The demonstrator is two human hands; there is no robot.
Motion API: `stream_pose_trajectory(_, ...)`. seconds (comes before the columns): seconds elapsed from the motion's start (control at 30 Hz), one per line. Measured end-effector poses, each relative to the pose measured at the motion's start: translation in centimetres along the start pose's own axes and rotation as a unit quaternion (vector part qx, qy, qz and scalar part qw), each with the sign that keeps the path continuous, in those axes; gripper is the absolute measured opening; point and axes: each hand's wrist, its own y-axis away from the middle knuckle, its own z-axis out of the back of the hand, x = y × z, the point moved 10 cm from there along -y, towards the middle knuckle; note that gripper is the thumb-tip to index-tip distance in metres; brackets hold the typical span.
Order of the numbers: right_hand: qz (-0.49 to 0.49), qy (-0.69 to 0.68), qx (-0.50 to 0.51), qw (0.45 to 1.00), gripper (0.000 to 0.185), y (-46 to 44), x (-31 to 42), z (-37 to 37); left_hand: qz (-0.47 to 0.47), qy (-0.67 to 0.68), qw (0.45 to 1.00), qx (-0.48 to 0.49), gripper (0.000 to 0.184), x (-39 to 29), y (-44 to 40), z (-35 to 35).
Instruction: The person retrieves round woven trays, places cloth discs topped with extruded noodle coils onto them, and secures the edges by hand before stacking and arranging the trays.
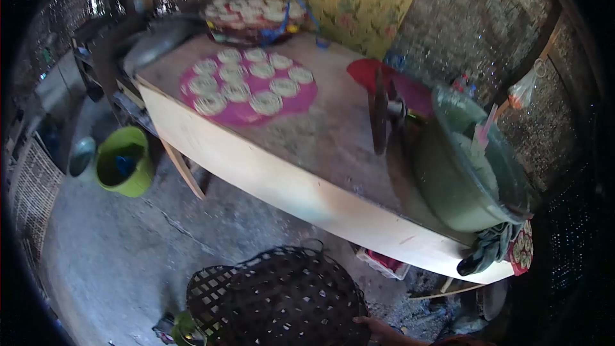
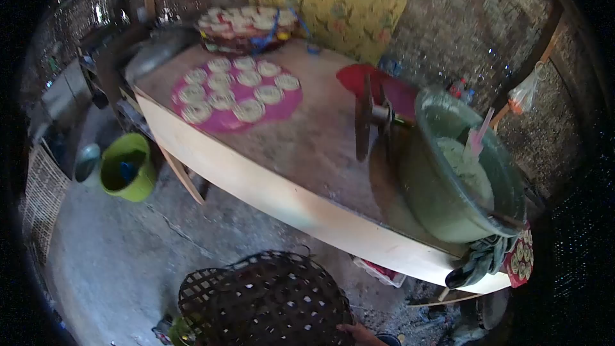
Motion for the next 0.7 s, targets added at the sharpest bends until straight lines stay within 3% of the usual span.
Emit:
stream_pose_trajectory(0.07, -0.005, 0.077, 0.031, 0.997, 0.050, 2.9, 3.0, -6.8, -0.013, -0.016, 1.000, -0.011, 0.059, -5.6, 2.9, 2.7)
stream_pose_trajectory(0.13, 0.164, 0.068, 0.098, 0.979, 0.052, 11.0, 12.2, -19.6, -0.033, -0.021, 0.999, -0.026, 0.059, -11.6, 5.5, 5.5)
stream_pose_trajectory(0.33, 0.371, 0.013, 0.185, 0.910, 0.053, 25.8, 25.4, -32.1, -0.128, 0.001, 0.989, -0.080, 0.058, -29.9, 12.2, 14.2)
stream_pose_trajectory(0.37, 0.396, -0.016, 0.194, 0.897, 0.062, 29.5, 27.6, -33.7, -0.146, 0.008, 0.985, -0.089, 0.058, -32.7, 13.3, 15.4)
stream_pose_trajectory(0.47, 0.548, -0.059, 0.140, 0.823, 0.067, 38.0, 34.4, -34.2, -0.201, 0.048, 0.970, -0.132, 0.058, -40.2, 16.1, 19.0)
stream_pose_trajectory(0.57, 0.498, -0.146, 0.160, 0.840, 0.051, 37.0, 40.7, -30.5, -0.248, 0.121, 0.940, -0.199, 0.058, -44.1, 17.3, 23.2)
stream_pose_trajectory(0.63, 0.556, -0.132, 0.050, 0.819, 0.031, 38.8, 45.5, -27.4, -0.272, 0.194, 0.908, -0.251, 0.056, -44.7, 16.5, 26.1)
stream_pose_trajectory(0.67, 0.563, -0.133, 0.049, 0.814, 0.031, 39.4, 47.4, -27.2, -0.295, 0.272, 0.880, -0.253, 0.060, -45.5, 15.8, 26.8)
stream_pose_trajectory(0.7, 0.575, -0.142, 0.031, 0.805, 0.024, 40.2, 49.2, -26.9, -0.299, 0.277, 0.891, -0.199, 0.067, -47.0, 15.2, 26.0)
